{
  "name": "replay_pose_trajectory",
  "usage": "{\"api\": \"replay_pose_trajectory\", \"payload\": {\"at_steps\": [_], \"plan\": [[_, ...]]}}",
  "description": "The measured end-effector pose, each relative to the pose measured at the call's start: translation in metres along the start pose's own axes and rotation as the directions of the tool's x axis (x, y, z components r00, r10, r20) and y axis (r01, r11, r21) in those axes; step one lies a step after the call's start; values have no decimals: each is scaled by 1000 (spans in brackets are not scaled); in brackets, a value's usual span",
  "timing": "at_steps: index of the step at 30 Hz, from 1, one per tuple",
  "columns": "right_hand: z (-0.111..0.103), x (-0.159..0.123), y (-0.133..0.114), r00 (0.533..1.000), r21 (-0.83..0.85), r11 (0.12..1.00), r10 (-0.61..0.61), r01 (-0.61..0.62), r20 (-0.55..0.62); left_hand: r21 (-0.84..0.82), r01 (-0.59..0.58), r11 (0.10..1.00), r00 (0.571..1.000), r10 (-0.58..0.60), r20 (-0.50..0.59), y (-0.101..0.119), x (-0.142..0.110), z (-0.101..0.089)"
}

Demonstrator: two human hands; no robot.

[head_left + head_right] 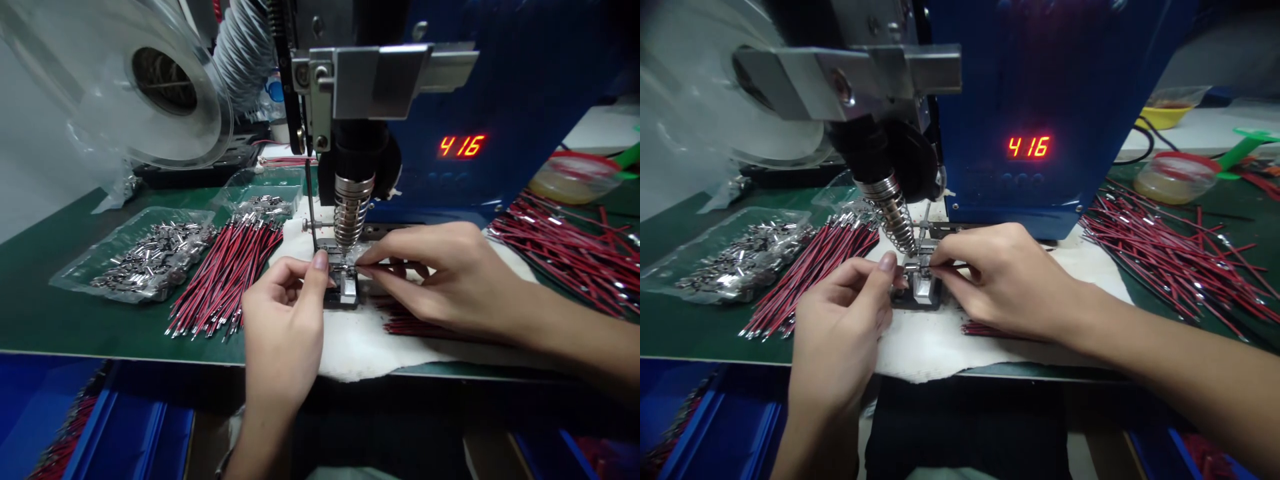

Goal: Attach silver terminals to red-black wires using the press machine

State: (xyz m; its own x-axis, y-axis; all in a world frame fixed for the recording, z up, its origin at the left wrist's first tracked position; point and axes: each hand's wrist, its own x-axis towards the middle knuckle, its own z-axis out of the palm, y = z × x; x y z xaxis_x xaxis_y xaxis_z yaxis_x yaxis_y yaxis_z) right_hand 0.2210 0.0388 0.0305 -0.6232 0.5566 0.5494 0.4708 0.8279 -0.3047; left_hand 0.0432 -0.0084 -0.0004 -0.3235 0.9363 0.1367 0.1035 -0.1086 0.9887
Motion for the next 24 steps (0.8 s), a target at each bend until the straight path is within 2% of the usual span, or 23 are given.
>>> {"api": "replay_pose_trajectory", "payload": {"at_steps": [4, 6, 8, 11, 13, 15, 18, 21, 24], "plan": [[-3, -1, 0, 986, -164, 972, -165, 167, 26, -279, 27, 960, 997, -46, -63, -1, 4, -1], [-8, -2, -4, 979, -219, 954, -199, 204, 42, -352, 41, 935, 994, -75, -82, 1, 0, -2], [-14, -1, -10, 975, -245, 944, -221, 222, 31, -314, 42, 949, 987, -87, -132, 5, -12, 0], [-23, 0, -21, 970, -234, 942, -242, 241, 25, -159, 60, 985, 978, -90, -189, 12, -43, 6], [-26, 1, -28, 970, -182, 953, -245, 243, 11, -61, 60, 996, 988, -68, -137, 16, -62, 13], [-26, 1, -33, 969, -78, 966, -248, 248, -1, -27, 71, 997, 997, -71, -31, 20, -74, 20], [-21, 1, -36, 968, 106, 962, -251, 250, -10, -4, 40, 999, 997, -39, 66, 22, -78, 26], [-16, 2, -33, 969, 233, 943, -247, 239, 6, 57, -54, 997, 999, 53, 10, 20, -70, 25], [-18, 3, -24, 967, 273, 932, -254, 239, 20, 63, -57, 996, 997, 60, -40, 17, -59, 15]]}}
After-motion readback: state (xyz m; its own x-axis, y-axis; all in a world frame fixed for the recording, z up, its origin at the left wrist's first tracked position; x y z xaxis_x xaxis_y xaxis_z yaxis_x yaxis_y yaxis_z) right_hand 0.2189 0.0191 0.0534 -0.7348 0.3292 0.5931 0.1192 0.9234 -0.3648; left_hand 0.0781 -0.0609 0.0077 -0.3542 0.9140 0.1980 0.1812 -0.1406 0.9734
